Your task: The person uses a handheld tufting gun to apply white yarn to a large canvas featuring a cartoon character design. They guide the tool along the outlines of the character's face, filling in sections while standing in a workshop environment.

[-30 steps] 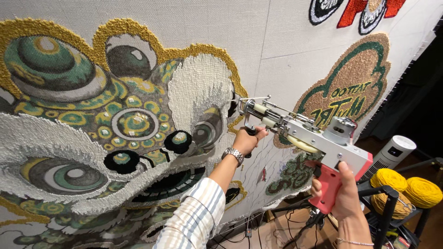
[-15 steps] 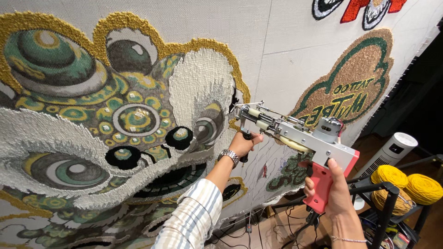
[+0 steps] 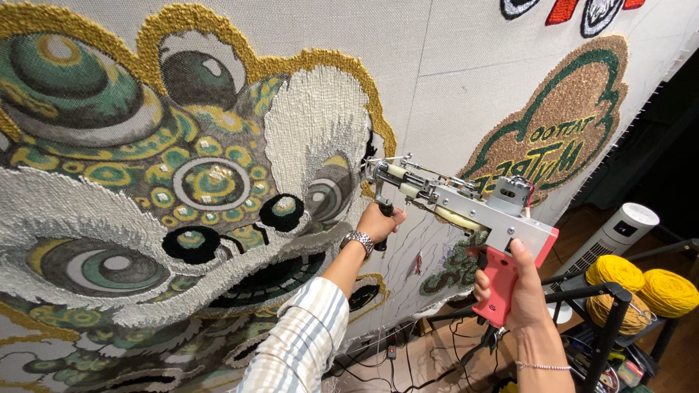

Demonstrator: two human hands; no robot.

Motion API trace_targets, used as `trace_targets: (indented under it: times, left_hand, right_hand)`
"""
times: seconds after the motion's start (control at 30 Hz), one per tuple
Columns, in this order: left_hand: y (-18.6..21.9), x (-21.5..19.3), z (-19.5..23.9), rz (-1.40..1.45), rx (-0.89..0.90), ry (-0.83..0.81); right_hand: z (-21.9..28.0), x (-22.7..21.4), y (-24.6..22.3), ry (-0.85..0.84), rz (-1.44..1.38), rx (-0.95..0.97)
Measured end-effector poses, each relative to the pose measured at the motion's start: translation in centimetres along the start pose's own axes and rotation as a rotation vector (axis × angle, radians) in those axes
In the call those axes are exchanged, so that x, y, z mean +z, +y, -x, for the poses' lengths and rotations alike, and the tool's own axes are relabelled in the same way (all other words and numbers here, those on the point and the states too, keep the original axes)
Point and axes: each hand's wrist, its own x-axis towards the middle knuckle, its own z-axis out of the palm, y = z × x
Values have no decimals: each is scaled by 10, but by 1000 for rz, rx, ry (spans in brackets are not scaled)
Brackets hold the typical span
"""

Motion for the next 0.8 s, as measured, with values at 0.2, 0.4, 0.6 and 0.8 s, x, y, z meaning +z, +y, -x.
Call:
trace_targets:
  times: [0.2,0.4,0.6,0.8]
  left_hand:
    - [-2,-3,-6,-122,-11,1]
    - [-3,-8,-10,-36,8,25]
    - [8,-18,-10,79,-19,7]
    - [10,-28,-18,114,-7,4]
  right_hand:
    - [-1,5,-3,10,7,11]
    - [-1,21,-8,23,21,22]
    - [-5,35,-6,46,51,-33]
    - [-10,50,-4,76,35,-101]
